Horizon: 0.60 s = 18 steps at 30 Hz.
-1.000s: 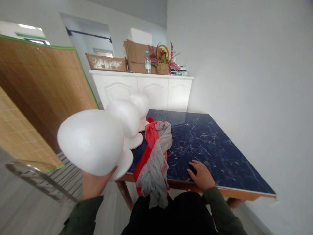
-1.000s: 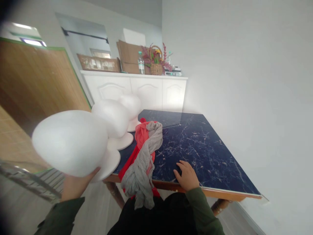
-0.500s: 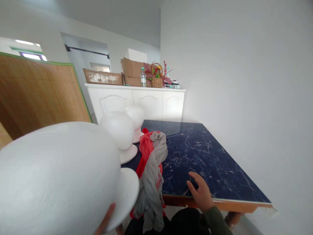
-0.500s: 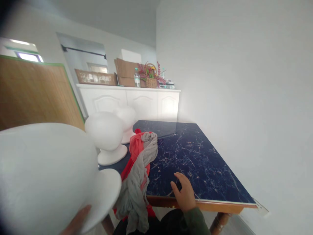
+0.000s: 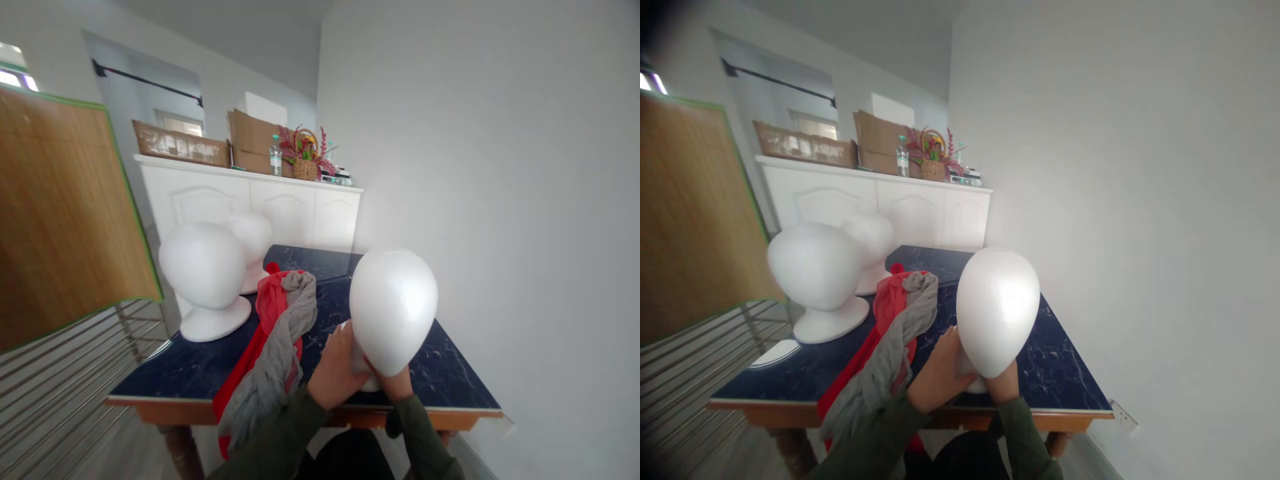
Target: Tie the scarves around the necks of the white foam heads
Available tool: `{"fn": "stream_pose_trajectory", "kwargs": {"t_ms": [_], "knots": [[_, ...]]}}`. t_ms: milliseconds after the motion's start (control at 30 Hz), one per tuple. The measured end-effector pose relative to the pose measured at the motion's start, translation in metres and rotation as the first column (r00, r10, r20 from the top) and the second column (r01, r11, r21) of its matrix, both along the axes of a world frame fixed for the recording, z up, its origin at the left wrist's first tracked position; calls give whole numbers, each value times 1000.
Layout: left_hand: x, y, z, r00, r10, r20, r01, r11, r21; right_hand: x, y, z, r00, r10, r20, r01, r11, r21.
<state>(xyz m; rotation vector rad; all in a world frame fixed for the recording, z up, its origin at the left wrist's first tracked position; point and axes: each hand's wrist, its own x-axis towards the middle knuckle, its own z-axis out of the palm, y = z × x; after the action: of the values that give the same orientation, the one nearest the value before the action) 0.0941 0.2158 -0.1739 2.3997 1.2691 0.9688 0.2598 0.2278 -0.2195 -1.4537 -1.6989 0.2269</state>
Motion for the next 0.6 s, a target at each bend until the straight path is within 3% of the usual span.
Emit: {"fn": "stream_pose_trajectory", "kwargs": {"t_ms": [100,167,233,300,433,533,600], "knots": [[-32,16,-11,959,269,-90,-263,962,70,4,8,-11,994,-24,-111,32,997,71],[-62,24,-15,856,494,-149,-481,869,115,2,8,-18,989,-47,-141,62,992,106],[-89,29,-14,729,626,-278,-623,774,110,0,8,-22,990,-57,-125,71,991,111],[-110,32,-11,668,618,-414,-660,749,52,1,9,-23,992,-67,-103,79,990,113],[-128,37,-5,728,526,-439,-612,788,-69,4,3,-23,991,-120,-56,128,980,156],[-132,42,0,783,541,-306,-591,800,-98,-1,-20,-32,946,-288,-150,314,928,201],[-133,44,7,830,552,-87,-558,820,-122,-11,-40,-39,897,-355,-264,403,902,154]]}}
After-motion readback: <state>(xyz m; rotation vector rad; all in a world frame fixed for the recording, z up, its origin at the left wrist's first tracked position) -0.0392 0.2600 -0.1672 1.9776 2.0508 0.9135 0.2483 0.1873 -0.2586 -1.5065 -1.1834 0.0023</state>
